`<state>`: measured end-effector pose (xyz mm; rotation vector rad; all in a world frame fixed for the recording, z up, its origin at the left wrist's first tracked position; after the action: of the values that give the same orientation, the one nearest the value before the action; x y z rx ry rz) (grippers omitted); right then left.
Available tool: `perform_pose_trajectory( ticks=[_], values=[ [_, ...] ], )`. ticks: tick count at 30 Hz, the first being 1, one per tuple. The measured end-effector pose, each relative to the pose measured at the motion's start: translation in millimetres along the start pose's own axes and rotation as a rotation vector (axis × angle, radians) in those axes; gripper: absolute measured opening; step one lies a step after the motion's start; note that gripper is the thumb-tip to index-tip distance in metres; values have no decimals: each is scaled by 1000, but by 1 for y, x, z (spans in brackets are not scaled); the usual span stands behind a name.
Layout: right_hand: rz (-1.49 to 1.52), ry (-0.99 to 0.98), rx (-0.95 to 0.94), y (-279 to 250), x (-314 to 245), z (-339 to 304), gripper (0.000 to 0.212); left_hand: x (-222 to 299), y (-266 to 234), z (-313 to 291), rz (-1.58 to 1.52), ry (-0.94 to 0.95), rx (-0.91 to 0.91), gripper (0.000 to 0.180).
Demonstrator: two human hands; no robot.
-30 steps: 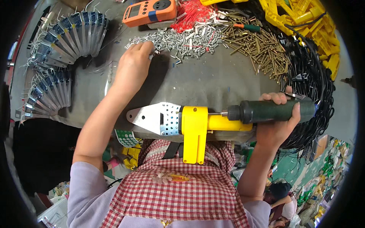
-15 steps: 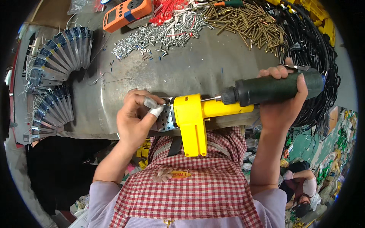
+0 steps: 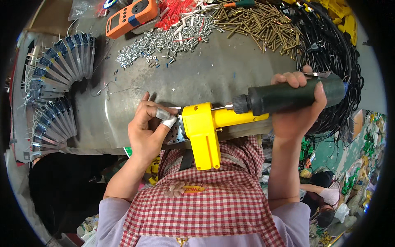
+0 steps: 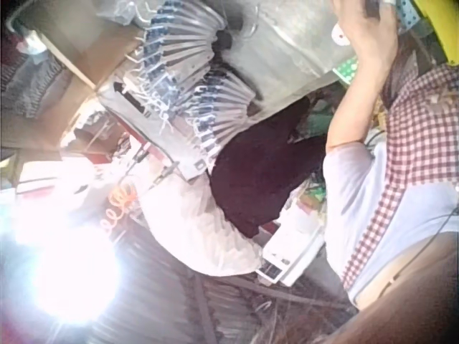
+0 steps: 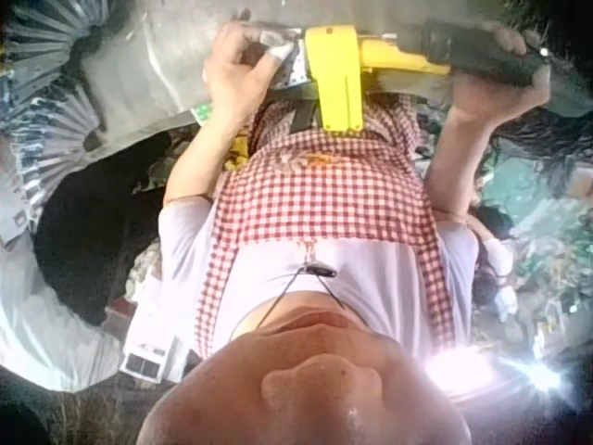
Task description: Assembling wiring and internal components into a yellow plastic device housing using a soldering iron and an electric screwdriver.
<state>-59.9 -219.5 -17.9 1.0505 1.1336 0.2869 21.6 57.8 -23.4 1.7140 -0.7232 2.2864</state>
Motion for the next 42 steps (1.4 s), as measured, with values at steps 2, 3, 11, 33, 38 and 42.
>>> perform_pose_trajectory(
  ticks=[2, 3, 11, 33, 38, 42],
  values=[
    [-27, -16, 32, 2, 0, -1, 39, 0, 1, -1, 16, 3, -35, 16],
    [-36, -8, 21, 3, 0, -1, 39, 3, 2, 0, 10, 2, -19, 16],
    [-147, -51, 85, 1, 0, 0, 35, 13, 9, 3, 164, 129, -134, 27],
    [-186, -30, 2, 4, -26, 0, 41, 11, -2, 16, 181, 116, -304, 70],
    [-169, -34, 71, 4, -18, -6, 42, 3, 2, 13, 216, 148, -299, 86],
    [-153, -44, 86, 2, -16, -8, 42, 0, 2, 12, 212, 150, -292, 84]
  ],
)
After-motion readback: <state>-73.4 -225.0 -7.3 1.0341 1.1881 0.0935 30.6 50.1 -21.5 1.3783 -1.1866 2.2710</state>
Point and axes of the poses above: each hand's wrist, its own z-axis towards the middle knuckle, its own y-axis out of the palm, x = y × z, the point moved 5 cm from there along z, towards the middle knuckle, and after that the axes turned 13 degrees about -z, right-handed, at the moved point
